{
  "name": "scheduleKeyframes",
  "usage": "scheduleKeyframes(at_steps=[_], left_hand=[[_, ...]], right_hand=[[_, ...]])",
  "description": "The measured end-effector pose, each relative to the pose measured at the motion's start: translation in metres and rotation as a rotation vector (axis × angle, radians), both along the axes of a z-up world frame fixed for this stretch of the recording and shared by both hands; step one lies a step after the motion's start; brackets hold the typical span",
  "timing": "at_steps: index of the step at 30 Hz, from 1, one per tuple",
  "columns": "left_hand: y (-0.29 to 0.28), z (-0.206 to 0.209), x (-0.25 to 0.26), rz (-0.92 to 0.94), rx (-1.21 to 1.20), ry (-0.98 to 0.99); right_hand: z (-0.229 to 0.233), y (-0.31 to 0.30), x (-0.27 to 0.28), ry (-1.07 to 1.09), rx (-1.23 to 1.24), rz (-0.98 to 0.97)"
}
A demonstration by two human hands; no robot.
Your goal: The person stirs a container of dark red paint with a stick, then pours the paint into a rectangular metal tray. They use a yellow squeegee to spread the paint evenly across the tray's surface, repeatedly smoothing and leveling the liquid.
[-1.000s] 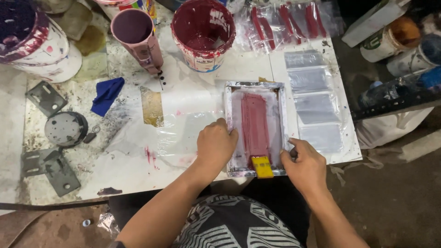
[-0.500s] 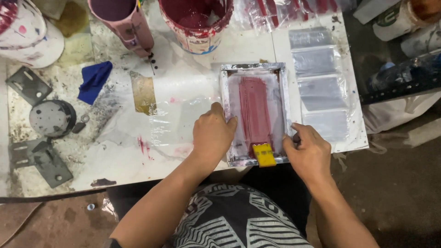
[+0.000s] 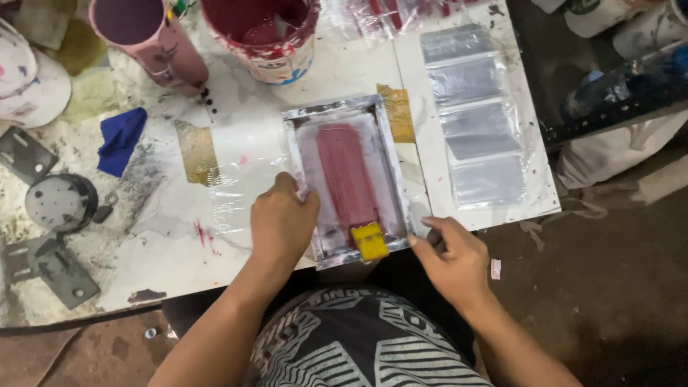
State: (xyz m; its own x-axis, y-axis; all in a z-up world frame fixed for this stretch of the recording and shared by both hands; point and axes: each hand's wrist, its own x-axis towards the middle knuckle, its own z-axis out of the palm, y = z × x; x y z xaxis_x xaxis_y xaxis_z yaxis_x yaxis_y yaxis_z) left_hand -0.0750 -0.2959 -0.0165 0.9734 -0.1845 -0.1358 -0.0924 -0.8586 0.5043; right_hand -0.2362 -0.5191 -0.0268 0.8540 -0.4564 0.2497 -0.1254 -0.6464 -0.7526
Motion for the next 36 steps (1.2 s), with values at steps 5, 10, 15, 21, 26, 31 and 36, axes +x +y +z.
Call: scheduleKeyframes(at_steps=[5,10,15,21,26,31,36], left_hand=[[-0.007,0.001,-0.003,0.029,-0.009,0.002],[-0.022,-0.006,0.001,0.009,0.023,0.018],[-0.033,-0.003,0.005,0.001,0.009,0.043],[-0.037,-0.008,0.002,-0.032,-0.025,-0.013],[-0.033,-0.009,0.001,-0.039,-0.031,-0.045],[-0.029,-0.004,0.001,-0.022,-0.024,-0.053],[-0.026,-0.007,0.003,0.017,-0.015,-0.028]], right_hand=[[-0.017,-0.002,-0.011,0.01,0.123,0.005],[-0.014,-0.012,-0.01,0.032,0.19,-0.002],[-0.007,-0.018,-0.008,0.054,0.135,-0.043],[-0.01,-0.021,-0.006,0.044,0.181,-0.006],[-0.014,-0.025,-0.004,0.047,0.188,0.022],[-0.016,-0.024,-0.006,0.024,0.175,0.044],[-0.016,-0.022,-0.003,0.026,0.231,0.057]])
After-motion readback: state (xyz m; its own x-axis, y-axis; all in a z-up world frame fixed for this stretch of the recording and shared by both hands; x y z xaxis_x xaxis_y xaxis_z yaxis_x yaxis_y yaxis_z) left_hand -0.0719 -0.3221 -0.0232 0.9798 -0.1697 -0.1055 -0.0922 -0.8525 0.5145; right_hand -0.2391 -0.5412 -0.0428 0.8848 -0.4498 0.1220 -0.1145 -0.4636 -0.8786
